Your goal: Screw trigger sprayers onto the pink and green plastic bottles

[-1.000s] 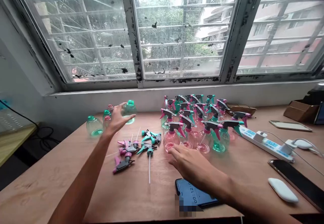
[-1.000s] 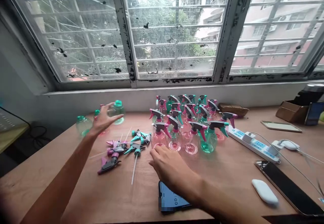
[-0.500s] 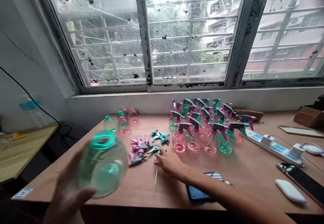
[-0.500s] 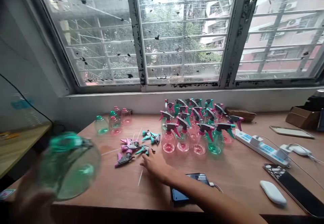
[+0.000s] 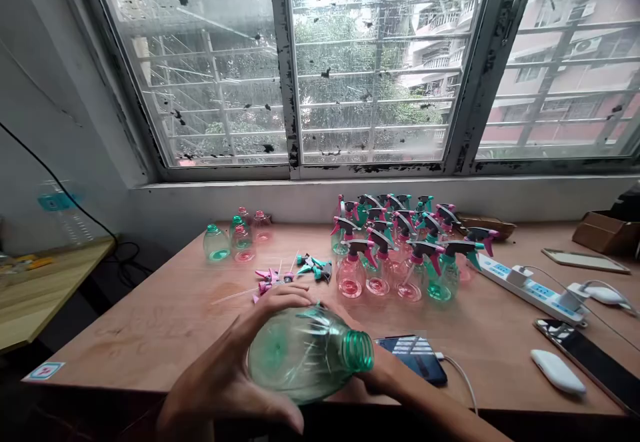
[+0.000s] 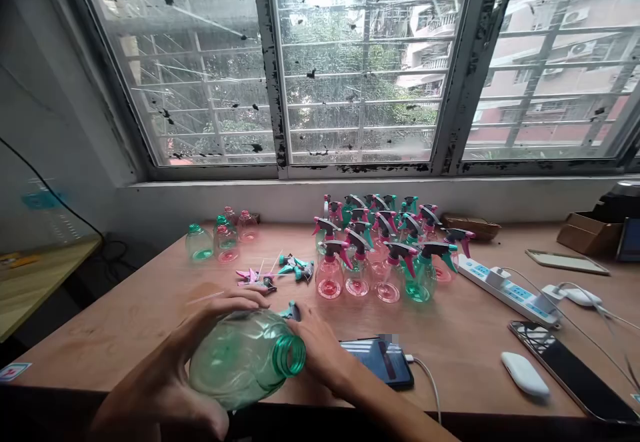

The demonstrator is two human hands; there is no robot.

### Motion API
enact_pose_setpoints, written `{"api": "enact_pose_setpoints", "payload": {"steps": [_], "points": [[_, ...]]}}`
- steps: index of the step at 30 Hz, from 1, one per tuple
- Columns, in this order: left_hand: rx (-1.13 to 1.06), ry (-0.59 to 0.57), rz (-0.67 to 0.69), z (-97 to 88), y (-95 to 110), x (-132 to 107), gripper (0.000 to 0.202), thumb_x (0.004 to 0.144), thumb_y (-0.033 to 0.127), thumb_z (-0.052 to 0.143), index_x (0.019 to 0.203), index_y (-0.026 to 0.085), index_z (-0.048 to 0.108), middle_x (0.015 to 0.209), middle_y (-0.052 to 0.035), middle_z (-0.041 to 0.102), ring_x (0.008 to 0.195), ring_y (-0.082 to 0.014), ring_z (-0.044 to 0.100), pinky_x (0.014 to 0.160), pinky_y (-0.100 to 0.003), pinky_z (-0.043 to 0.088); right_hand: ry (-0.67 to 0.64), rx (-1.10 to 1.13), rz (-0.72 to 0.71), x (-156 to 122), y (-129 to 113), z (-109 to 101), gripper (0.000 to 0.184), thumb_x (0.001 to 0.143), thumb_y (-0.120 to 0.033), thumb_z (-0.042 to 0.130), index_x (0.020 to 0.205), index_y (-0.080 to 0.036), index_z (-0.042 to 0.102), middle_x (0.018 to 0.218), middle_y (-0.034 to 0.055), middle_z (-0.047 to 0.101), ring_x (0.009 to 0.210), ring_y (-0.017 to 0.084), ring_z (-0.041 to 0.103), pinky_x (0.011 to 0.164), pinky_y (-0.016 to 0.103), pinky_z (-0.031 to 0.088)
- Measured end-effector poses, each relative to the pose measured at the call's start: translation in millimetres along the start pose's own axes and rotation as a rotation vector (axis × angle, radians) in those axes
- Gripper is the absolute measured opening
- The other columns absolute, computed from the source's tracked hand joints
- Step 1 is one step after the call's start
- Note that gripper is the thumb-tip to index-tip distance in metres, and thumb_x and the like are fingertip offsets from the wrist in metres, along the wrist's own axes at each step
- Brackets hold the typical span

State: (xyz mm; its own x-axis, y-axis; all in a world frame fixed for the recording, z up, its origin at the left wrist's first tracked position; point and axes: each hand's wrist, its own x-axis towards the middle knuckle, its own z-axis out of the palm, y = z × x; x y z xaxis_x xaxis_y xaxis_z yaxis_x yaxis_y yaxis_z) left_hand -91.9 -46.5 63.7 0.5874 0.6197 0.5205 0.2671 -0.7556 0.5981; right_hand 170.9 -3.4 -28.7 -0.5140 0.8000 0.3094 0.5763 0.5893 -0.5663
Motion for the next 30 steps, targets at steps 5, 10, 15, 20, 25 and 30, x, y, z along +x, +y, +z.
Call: {"api": "enact_pose_setpoints", "payload": {"steps": [5, 10, 15, 20, 25, 30], "points": [[0.085, 0.063, -0.027, 0.9, -3, -2, 0.105, 0.066, 0.069, 0.107, 0.160, 0.049, 0.064, 0.158, -0.0103, 0.071, 0.148, -0.0428, 0.069, 0.130, -0.057, 0.055, 0.254, -0.052, 0.192, -26, 14, -46, 0.030, 0.108, -0.016, 0.070, 0.134, -0.023, 0.083, 0.176, 0.0217, 0.052, 0.159, 0.047, 0.056, 0.126, 0.069, 0.053], [0.121, 0.122, -0.093, -3.7, -11, -7, 0.104, 0.069, 0.076, 0.102, 0.162, 0.046, 0.066, 0.158, -0.0118, 0.073, 0.151, -0.0454, 0.066, 0.130, -0.058, 0.056, 0.804, -0.140, 0.246, -85, 33, -104, 0.031, 0.108, -0.047, 0.070, 0.129, -0.029, 0.083, 0.163, 0.0158, 0.063, 0.127, 0.040, 0.071, 0.105, 0.064, 0.062], [0.170, 0.059, -0.126, -3.1, -12, 2, 0.103, 0.067, 0.072, 0.106, 0.160, 0.051, 0.066, 0.157, -0.0082, 0.076, 0.153, -0.0448, 0.067, 0.132, -0.063, 0.052, 1.135, -0.190, 0.282, -110, 32, -130, 0.040, 0.098, -0.061, 0.080, 0.126, -0.033, 0.083, 0.144, 0.0103, 0.067, 0.080, 0.025, 0.062, 0.089, 0.057, 0.057], [0.214, 0.056, -0.143, 20.3, -16, 19, 0.100, 0.072, 0.071, 0.103, 0.162, 0.049, 0.064, 0.162, -0.0100, 0.072, 0.154, -0.0468, 0.065, 0.129, -0.064, 0.055, 1.097, -0.315, 0.216, -103, 2, -112, 0.031, 0.106, -0.050, 0.074, 0.126, -0.029, 0.082, 0.142, 0.0137, 0.061, 0.088, 0.028, 0.063, 0.084, 0.051, 0.059], [0.173, 0.016, -0.175, 36.1, -17, 32, 0.096, 0.077, 0.074, 0.099, 0.162, 0.046, 0.064, 0.168, -0.0111, 0.067, 0.156, -0.0458, 0.063, 0.130, -0.064, 0.053, 1.016, -0.315, 0.106, -95, -8, -95, 0.020, 0.107, -0.031, 0.074, 0.126, -0.030, 0.081, 0.148, 0.0143, 0.055, 0.126, 0.042, 0.067, 0.091, 0.055, 0.061], [0.163, 0.031, -0.179, 28.4, -20, 32, 0.095, 0.076, 0.072, 0.101, 0.161, 0.050, 0.062, 0.166, -0.0093, 0.068, 0.155, -0.0448, 0.064, 0.129, -0.064, 0.055, 1.162, -0.391, 0.200, -100, 12, -115, 0.027, 0.107, -0.041, 0.075, 0.127, -0.025, 0.081, 0.142, 0.0169, 0.055, 0.116, 0.041, 0.068, 0.082, 0.052, 0.063]]}}
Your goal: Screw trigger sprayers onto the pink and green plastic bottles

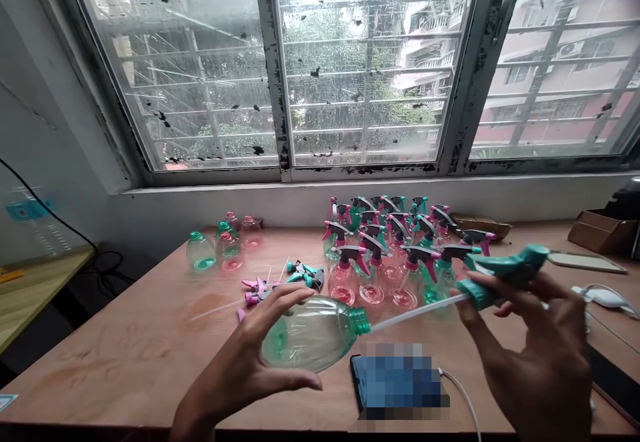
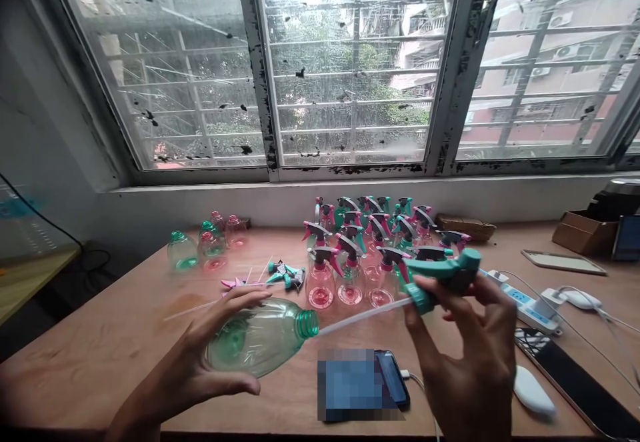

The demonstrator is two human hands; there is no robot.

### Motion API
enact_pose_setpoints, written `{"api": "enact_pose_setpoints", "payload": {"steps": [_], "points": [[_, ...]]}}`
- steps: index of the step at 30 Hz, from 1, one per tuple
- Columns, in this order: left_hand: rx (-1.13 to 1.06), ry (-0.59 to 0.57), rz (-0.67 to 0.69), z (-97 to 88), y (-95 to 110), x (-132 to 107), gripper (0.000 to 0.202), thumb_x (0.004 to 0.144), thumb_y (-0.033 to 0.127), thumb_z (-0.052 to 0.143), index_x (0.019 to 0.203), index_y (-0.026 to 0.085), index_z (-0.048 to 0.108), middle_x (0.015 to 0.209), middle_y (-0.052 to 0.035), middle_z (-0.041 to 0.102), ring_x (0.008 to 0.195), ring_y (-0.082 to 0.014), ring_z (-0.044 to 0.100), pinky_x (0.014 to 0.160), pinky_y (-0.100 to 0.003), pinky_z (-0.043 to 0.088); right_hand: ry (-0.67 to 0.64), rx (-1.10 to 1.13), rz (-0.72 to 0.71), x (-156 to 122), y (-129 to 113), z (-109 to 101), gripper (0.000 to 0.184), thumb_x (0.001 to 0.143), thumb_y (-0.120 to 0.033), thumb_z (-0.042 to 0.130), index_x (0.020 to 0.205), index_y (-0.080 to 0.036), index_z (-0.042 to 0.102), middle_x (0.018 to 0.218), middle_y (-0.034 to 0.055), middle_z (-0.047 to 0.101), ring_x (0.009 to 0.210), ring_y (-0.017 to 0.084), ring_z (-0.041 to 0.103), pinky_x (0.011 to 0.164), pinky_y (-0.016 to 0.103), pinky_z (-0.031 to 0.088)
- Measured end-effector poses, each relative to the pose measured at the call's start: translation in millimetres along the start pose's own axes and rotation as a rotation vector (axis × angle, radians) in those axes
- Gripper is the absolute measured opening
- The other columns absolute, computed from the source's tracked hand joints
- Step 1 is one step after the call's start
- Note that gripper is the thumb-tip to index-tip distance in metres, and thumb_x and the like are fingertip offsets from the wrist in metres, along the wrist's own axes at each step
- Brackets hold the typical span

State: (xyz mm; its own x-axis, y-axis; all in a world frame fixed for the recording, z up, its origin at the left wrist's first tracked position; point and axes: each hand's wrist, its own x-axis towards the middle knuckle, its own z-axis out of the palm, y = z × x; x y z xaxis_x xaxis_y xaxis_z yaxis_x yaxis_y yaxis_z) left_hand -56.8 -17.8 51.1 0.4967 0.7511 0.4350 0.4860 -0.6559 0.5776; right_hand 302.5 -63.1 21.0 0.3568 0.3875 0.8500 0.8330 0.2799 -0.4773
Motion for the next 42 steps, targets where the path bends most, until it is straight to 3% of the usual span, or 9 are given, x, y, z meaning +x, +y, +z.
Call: {"api": "enact_pose_setpoints", "payload": {"steps": [9, 15, 19, 24, 28, 32, 35, 39, 42], "points": [[-0.001, 0.041, -0.027, 14.2, 8, 10, 0.091, 0.080, 0.073, 0.097, 0.161, 0.045, 0.064, 0.165, -0.0115, 0.069, 0.155, -0.0438, 0.065, 0.128, -0.063, 0.055, -0.106, 0.068, -0.115, -8, -1, 16, 0.021, 0.109, -0.037, 0.075, 0.126, -0.030, 0.084, 0.147, 0.0146, 0.057, 0.113, 0.036, 0.068, 0.087, 0.051, 0.060], [0.066, 0.105, -0.078, 8.8, 6, 9, 0.087, 0.080, 0.080, 0.092, 0.157, 0.047, 0.068, 0.166, -0.0111, 0.068, 0.160, -0.0500, 0.058, 0.131, -0.081, 0.040, 0.059, -0.005, -0.026, 5, 14, 9, 0.031, 0.105, -0.045, 0.080, 0.126, -0.022, 0.085, 0.138, 0.0151, 0.058, 0.085, 0.026, 0.059, 0.083, 0.048, 0.058], [0.076, 0.116, -0.037, 10.7, 4, 10, 0.088, 0.080, 0.079, 0.093, 0.158, 0.047, 0.068, 0.165, -0.0111, 0.069, 0.157, -0.0486, 0.062, 0.130, -0.078, 0.044, 0.093, 0.011, 0.004, 5, 12, 8, 0.033, 0.105, -0.041, 0.081, 0.130, -0.021, 0.084, 0.138, 0.0156, 0.058, 0.088, 0.027, 0.060, 0.084, 0.048, 0.057], [0.043, 0.105, 0.033, 22.5, 3, 15, 0.091, 0.081, 0.069, 0.099, 0.162, 0.053, 0.061, 0.170, -0.0077, 0.064, 0.160, -0.0429, 0.060, 0.128, -0.065, 0.055, -0.092, 0.105, -0.091, -10, -3, 22, 0.024, 0.106, -0.034, 0.080, 0.128, -0.026, 0.082, 0.145, 0.0155, 0.055, 0.108, 0.035, 0.067, 0.088, 0.051, 0.060], [0.022, 0.133, 0.021, 28.6, 2, 18, 0.089, 0.088, 0.065, 0.095, 0.165, 0.053, 0.054, 0.180, -0.0072, 0.052, 0.169, -0.0433, 0.049, 0.132, -0.065, 0.050, -0.372, 0.276, -0.158, -20, -8, 33, 0.042, 0.109, -0.035, 0.077, 0.151, -0.035, 0.071, 0.136, 0.0114, 0.058, 0.104, 0.030, 0.074, 0.091, 0.050, 0.067], [0.010, 0.114, -0.037, 33.0, 1, 16, 0.094, 0.087, 0.066, 0.096, 0.166, 0.047, 0.049, 0.178, -0.0113, 0.055, 0.170, -0.0467, 0.046, 0.132, -0.068, 0.049, -0.305, 0.554, 0.051, -29, -15, 38, 0.031, 0.107, -0.029, 0.081, 0.134, -0.034, 0.067, 0.136, 0.0085, 0.066, 0.094, 0.024, 0.080, 0.088, 0.043, 0.070], [-0.012, 0.167, -0.038, 38.0, 0, 15, 0.104, 0.074, 0.067, 0.104, 0.160, 0.044, 0.051, 0.181, -0.0142, 0.049, 0.167, -0.0502, 0.049, 0.131, -0.071, 0.050, -0.237, 0.861, 0.366, -30, -22, 36, 0.056, 0.099, -0.031, 0.094, 0.141, -0.039, 0.058, 0.124, 0.0037, 0.081, 0.095, 0.024, 0.085, 0.089, 0.040, 0.072], [-0.093, 0.313, 0.017, 47.3, 0, 19, 0.134, 0.065, 0.066, 0.109, 0.173, 0.045, 0.032, 0.186, -0.0199, 0.036, 0.164, -0.0496, 0.054, 0.129, -0.071, 0.052, -0.425, 0.972, 0.563, -23, -22, 32, 0.046, 0.097, -0.047, 0.095, 0.137, -0.033, 0.076, 0.109, 0.0057, 0.088, 0.080, 0.023, 0.082, 0.067, 0.029, 0.069], [-0.076, 0.397, 0.158, 52.9, 0, 20, 0.127, 0.069, 0.067, 0.106, 0.172, 0.038, 0.040, 0.188, -0.0217, 0.032, 0.170, -0.0485, 0.045, 0.133, -0.067, 0.050, -0.542, 0.937, 0.545, -19, -17, 31, 0.046, 0.086, -0.058, 0.101, 0.120, -0.029, 0.089, 0.118, 0.0099, 0.088, 0.093, 0.031, 0.085, 0.073, 0.037, 0.072]]}}
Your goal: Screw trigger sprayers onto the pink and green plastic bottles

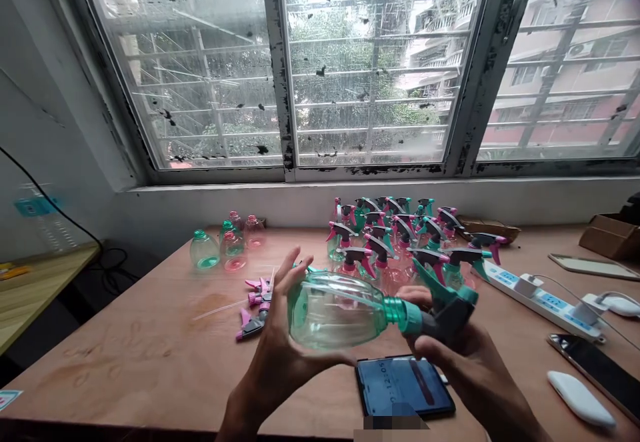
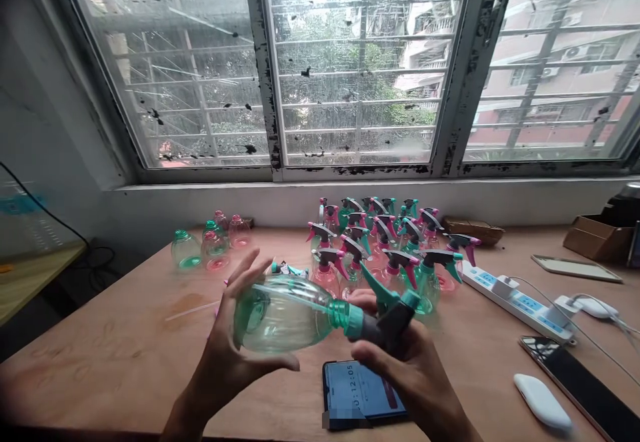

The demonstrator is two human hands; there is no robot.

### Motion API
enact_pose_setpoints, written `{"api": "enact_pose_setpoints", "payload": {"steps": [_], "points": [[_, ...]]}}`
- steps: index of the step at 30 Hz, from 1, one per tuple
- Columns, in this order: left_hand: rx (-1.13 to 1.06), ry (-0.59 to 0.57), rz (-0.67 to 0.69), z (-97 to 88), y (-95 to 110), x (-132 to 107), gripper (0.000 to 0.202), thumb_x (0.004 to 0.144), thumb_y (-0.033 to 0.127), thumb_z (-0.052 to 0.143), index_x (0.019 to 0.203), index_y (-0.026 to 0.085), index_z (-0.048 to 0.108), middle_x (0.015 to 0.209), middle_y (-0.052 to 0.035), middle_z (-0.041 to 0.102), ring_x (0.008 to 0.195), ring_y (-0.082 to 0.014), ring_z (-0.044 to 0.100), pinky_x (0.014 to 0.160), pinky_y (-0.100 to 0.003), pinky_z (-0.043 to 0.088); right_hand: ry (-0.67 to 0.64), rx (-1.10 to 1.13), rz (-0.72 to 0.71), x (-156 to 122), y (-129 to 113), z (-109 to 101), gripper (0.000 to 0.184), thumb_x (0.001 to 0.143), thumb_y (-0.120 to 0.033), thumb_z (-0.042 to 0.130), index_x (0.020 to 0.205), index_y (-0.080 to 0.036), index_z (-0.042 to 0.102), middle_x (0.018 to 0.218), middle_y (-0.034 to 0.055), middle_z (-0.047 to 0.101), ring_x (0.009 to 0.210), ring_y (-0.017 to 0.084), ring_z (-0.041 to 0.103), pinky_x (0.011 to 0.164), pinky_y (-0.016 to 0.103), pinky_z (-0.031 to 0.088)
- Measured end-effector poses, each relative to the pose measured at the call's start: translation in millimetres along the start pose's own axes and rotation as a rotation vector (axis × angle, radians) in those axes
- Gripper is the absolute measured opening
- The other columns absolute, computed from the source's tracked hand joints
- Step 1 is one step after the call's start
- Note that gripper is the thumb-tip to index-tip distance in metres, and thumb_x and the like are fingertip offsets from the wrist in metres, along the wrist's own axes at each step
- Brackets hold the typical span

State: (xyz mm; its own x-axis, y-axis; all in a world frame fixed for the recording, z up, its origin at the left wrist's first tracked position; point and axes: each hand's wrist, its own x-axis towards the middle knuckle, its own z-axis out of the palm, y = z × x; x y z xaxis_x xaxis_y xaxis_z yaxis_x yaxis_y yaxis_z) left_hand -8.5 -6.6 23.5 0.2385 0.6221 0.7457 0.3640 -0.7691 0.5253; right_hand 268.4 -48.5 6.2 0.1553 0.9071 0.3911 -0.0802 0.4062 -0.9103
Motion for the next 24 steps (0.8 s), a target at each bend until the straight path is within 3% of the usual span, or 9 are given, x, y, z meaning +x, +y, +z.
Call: {"api": "enact_pose_setpoints", "payload": {"steps": [4, 8, 10, 12, 13, 15, 18, 21, 24], "points": [[0.068, 0.011, 0.161, 0.9, 2, -3, 0.115, 0.080, 0.061, 0.103, 0.173, 0.031, 0.043, 0.189, -0.0223, 0.032, 0.175, -0.0447, 0.037, 0.137, -0.060, 0.048, -0.039, -0.020, 0.061, -3, 1, 1, 0.040, 0.082, -0.057, 0.103, 0.114, -0.037, 0.090, 0.097, 0.0011, 0.090, 0.086, 0.027, 0.084, 0.075, 0.033, 0.070], [0.111, -0.011, 0.156, 0.0, 2, -10, 0.092, 0.102, 0.039, 0.090, 0.176, 0.043, 0.037, 0.195, -0.0145, 0.022, 0.177, -0.0414, 0.033, 0.137, -0.064, 0.046, 0.011, -0.031, 0.061, -7, 3, 6, 0.038, 0.081, -0.040, 0.104, 0.114, -0.037, 0.087, 0.081, -0.0043, 0.089, 0.073, 0.023, 0.084, 0.069, 0.027, 0.069], [0.094, -0.023, 0.081, 0.5, 2, -13, 0.103, 0.105, 0.041, 0.085, 0.183, 0.049, 0.018, 0.196, -0.0153, 0.016, 0.177, -0.0443, 0.031, 0.134, -0.071, 0.044, 0.045, -0.193, -0.072, -6, 4, 7, 0.026, 0.084, -0.036, 0.100, 0.109, -0.035, 0.089, 0.086, -0.0025, 0.090, 0.075, 0.024, 0.085, 0.071, 0.029, 0.071], [0.040, -0.057, -0.049, 0.5, 1, -14, 0.132, 0.097, 0.053, 0.092, 0.185, 0.049, -0.007, 0.196, -0.0194, 0.012, 0.177, -0.0497, 0.025, 0.132, -0.077, 0.042, 0.029, -0.376, -0.272, -4, 5, 5, 0.016, 0.090, -0.033, 0.094, 0.105, -0.032, 0.091, 0.090, 0.0002, 0.091, 0.077, 0.026, 0.087, 0.074, 0.031, 0.073], [0.007, -0.080, -0.114, 0.1, 1, -14, 0.141, 0.092, 0.059, 0.095, 0.184, 0.048, -0.011, 0.196, -0.0204, 0.013, 0.177, -0.0517, 0.024, 0.132, -0.079, 0.040, 0.005, -0.430, -0.372, -2, 5, 3, 0.015, 0.092, -0.031, 0.092, 0.107, -0.031, 0.091, 0.092, 0.0013, 0.092, 0.078, 0.027, 0.088, 0.075, 0.032, 0.074], [-0.042, -0.111, -0.194, -1.2, 2, -12, 0.131, 0.090, 0.062, 0.095, 0.186, 0.048, 0.007, 0.195, -0.0168, 0.022, 0.176, -0.0525, 0.027, 0.135, -0.078, 0.036, -0.048, -0.431, -0.514, 0, 4, -1, 0.024, 0.092, -0.025, 0.092, 0.115, -0.031, 0.089, 0.099, 0.0031, 0.093, 0.082, 0.029, 0.090, 0.078, 0.034, 0.075], [-0.054, -0.058, -0.170, -2.2, 3, -8, 0.092, 0.095, 0.058, 0.092, 0.175, 0.049, 0.048, 0.189, -0.0078, 0.041, 0.173, -0.0497, 0.039, 0.138, -0.072, 0.037, -0.066, -0.319, -0.533, 2, 4, -4, 0.035, 0.092, -0.020, 0.095, 0.123, -0.034, 0.087, 0.108, 0.0035, 0.093, 0.093, 0.029, 0.091, 0.084, 0.033, 0.075], [-0.057, 0.046, -0.121, -1.0, 4, -8, 0.086, 0.097, 0.059, 0.089, 0.173, 0.050, 0.051, 0.180, -0.0047, 0.056, 0.171, -0.0460, 0.044, 0.137, -0.070, 0.041, 0.010, -0.275, -0.415, -1, 6, -2, 0.024, 0.093, -0.032, 0.097, 0.116, -0.035, 0.089, 0.102, 0.0022, 0.092, 0.089, 0.028, 0.089, 0.081, 0.031, 0.074], [-0.043, 0.069, -0.115, -0.2, 6, -9, 0.074, 0.106, 0.056, 0.081, 0.173, 0.054, 0.050, 0.176, -0.0021, 0.062, 0.172, -0.0416, 0.045, 0.140, -0.070, 0.036, 0.043, -0.255, -0.264, -4, 8, 4, 0.020, 0.097, -0.043, 0.092, 0.113, -0.032, 0.087, 0.079, -0.0008, 0.087, 0.066, 0.025, 0.085, 0.066, 0.032, 0.071]]}}
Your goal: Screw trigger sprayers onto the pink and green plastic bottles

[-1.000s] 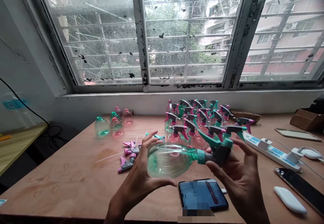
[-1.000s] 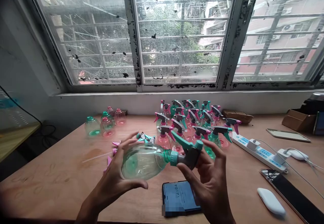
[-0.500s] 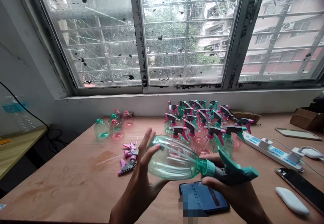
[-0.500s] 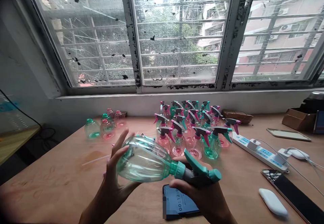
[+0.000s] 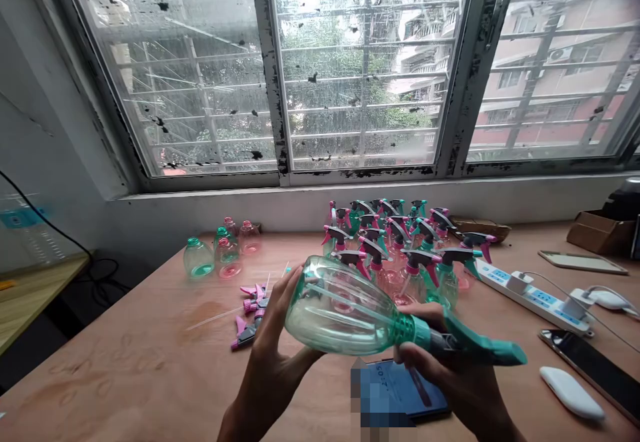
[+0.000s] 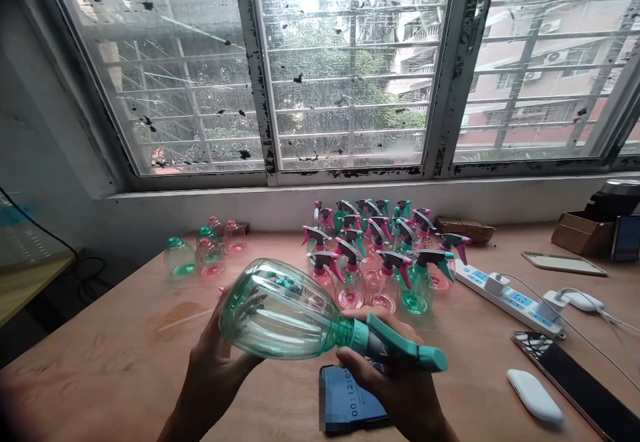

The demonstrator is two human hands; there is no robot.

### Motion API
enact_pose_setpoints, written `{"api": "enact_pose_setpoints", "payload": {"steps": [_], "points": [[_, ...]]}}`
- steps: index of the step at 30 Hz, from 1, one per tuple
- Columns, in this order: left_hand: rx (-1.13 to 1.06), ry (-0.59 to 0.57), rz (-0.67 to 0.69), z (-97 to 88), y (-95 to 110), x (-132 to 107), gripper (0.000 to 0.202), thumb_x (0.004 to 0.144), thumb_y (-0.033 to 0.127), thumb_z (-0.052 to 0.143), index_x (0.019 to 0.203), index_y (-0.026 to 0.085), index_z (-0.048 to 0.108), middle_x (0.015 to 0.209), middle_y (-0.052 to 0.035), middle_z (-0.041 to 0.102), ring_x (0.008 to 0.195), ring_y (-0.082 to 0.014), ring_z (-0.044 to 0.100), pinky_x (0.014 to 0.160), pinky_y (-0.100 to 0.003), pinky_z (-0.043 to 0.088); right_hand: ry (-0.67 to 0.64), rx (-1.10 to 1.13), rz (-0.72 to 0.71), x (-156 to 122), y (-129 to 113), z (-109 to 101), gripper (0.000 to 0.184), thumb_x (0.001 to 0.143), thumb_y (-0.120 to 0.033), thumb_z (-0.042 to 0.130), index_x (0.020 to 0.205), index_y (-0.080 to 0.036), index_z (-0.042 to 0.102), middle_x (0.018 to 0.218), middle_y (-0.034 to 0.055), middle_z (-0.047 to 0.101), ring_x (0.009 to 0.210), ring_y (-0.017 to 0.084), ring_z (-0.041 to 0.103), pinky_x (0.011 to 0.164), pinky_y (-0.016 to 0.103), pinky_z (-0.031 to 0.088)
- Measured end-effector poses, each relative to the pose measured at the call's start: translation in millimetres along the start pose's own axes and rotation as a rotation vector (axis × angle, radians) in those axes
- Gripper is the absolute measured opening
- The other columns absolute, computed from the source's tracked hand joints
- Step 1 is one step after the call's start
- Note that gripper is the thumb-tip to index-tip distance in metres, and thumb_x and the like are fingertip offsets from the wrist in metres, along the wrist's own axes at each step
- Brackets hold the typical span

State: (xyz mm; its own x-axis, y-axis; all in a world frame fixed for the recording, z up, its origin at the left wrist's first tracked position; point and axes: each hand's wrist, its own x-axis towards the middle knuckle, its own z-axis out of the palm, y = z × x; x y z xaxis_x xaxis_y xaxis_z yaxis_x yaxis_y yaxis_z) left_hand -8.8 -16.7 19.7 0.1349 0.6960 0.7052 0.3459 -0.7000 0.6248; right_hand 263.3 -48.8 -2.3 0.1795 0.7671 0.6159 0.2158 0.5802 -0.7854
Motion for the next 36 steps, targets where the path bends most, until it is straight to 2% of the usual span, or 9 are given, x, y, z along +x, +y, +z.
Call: {"api": "enact_pose_setpoints", "payload": {"steps": [4, 7, 13, 18, 20, 24, 28, 33, 36], "points": [[-0.039, -0.079, -0.023, -3.5, 0, -2, 0.098, 0.095, 0.062, 0.091, 0.178, 0.051, 0.041, 0.181, -0.0059, 0.054, 0.171, -0.0453, 0.044, 0.139, -0.069, 0.038, 0.005, -0.078, -0.102, -2, -3, 6, 0.020, 0.094, -0.034, 0.092, 0.112, -0.035, 0.086, 0.077, -0.0036, 0.087, 0.061, 0.024, 0.083, 0.061, 0.032, 0.068], [-0.039, -0.092, -0.048, -6.5, -2, 0, 0.098, 0.094, 0.066, 0.090, 0.178, 0.048, 0.043, 0.178, -0.0089, 0.058, 0.171, -0.0480, 0.044, 0.136, -0.071, 0.041, 0.020, -0.100, -0.166, -1, -7, 6, 0.027, 0.089, -0.023, 0.092, 0.111, -0.036, 0.086, 0.081, -0.0049, 0.089, 0.053, 0.020, 0.077, 0.057, 0.029, 0.065], [0.066, -0.038, 0.132, -3.2, 0, 2, 0.071, 0.112, 0.039, 0.076, 0.174, 0.054, 0.047, 0.181, -0.0019, 0.055, 0.170, -0.0390, 0.050, 0.135, -0.062, 0.049, -0.009, 0.251, 0.137, -1, -14, 5, 0.027, 0.097, -0.050, 0.093, 0.107, -0.029, 0.079, 0.063, -0.0039, 0.083, 0.055, 0.023, 0.082, 0.057, 0.029, 0.067], [-0.029, -0.102, -0.043, -1.7, 1, -2, 0.119, 0.087, 0.062, 0.098, 0.183, 0.048, 0.029, 0.188, -0.0094, 0.042, 0.173, -0.0498, 0.038, 0.138, -0.071, 0.036, 0.075, 0.045, -0.069, -1, -9, 6, 0.024, 0.088, -0.041, 0.101, 0.105, -0.033, 0.086, 0.083, 0.0006, 0.091, 0.067, 0.027, 0.086, 0.066, 0.033, 0.072], [-0.075, -0.128, -0.096, -3.2, 0, -2, 0.115, 0.089, 0.066, 0.095, 0.183, 0.047, 0.031, 0.192, -0.0095, 0.035, 0.176, -0.0501, 0.032, 0.139, -0.072, 0.032, 0.069, -0.012, -0.100, -1, -8, 5, 0.024, 0.087, -0.039, 0.101, 0.105, -0.032, 0.088, 0.085, 0.0023, 0.091, 0.066, 0.028, 0.086, 0.064, 0.035, 0.072], [-0.079, -0.156, -0.078, -5.9, -7, -3, 0.111, 0.090, 0.062, 0.096, 0.181, 0.047, 0.035, 0.193, -0.0090, 0.031, 0.178, -0.0491, 0.026, 0.140, -0.072, 0.028, 0.001, 0.113, 0.060, -1, -13, 7, 0.027, 0.086, -0.042, 0.102, 0.101, -0.029, 0.085, 0.069, -0.0005, 0.086, 0.057, 0.025, 0.083, 0.054, 0.030, 0.065], [-0.078, -0.137, -0.098, -6.1, -13, -8, 0.102, 0.101, 0.054, 0.087, 0.183, 0.052, 0.026, 0.189, -0.0102, 0.040, 0.171, -0.0451, 0.044, 0.135, -0.069, 0.041, -0.084, 0.417, 0.297, -2, -20, 12, 0.039, 0.089, -0.054, 0.100, 0.104, -0.026, 0.079, 0.058, -0.0017, 0.082, 0.049, 0.022, 0.077, 0.047, 0.027, 0.060], [-0.209, -0.215, -0.125, -11.2, -2, -2, 0.131, 0.075, 0.075, 0.099, 0.182, 0.052, 0.027, 0.190, -0.0106, 0.039, 0.171, -0.0519, 0.040, 0.136, -0.073, 0.033, -0.050, 0.187, 0.064, -3, -12, 7, 0.030, 0.086, -0.046, 0.103, 0.100, -0.026, 0.086, 0.069, 0.0019, 0.086, 0.055, 0.025, 0.083, 0.061, 0.035, 0.072], [-0.264, -0.286, -0.129, -16.0, 0, 1, 0.129, 0.077, 0.071, 0.101, 0.183, 0.046, 0.032, 0.186, -0.0151, 0.045, 0.165, -0.0540, 0.051, 0.133, -0.069, 0.045, -0.007, 0.092, 0.008, -1, -9, 0, 0.033, 0.081, -0.049, 0.106, 0.098, -0.027, 0.090, 0.086, 0.0066, 0.090, 0.053, 0.025, 0.081, 0.061, 0.036, 0.074]]}}
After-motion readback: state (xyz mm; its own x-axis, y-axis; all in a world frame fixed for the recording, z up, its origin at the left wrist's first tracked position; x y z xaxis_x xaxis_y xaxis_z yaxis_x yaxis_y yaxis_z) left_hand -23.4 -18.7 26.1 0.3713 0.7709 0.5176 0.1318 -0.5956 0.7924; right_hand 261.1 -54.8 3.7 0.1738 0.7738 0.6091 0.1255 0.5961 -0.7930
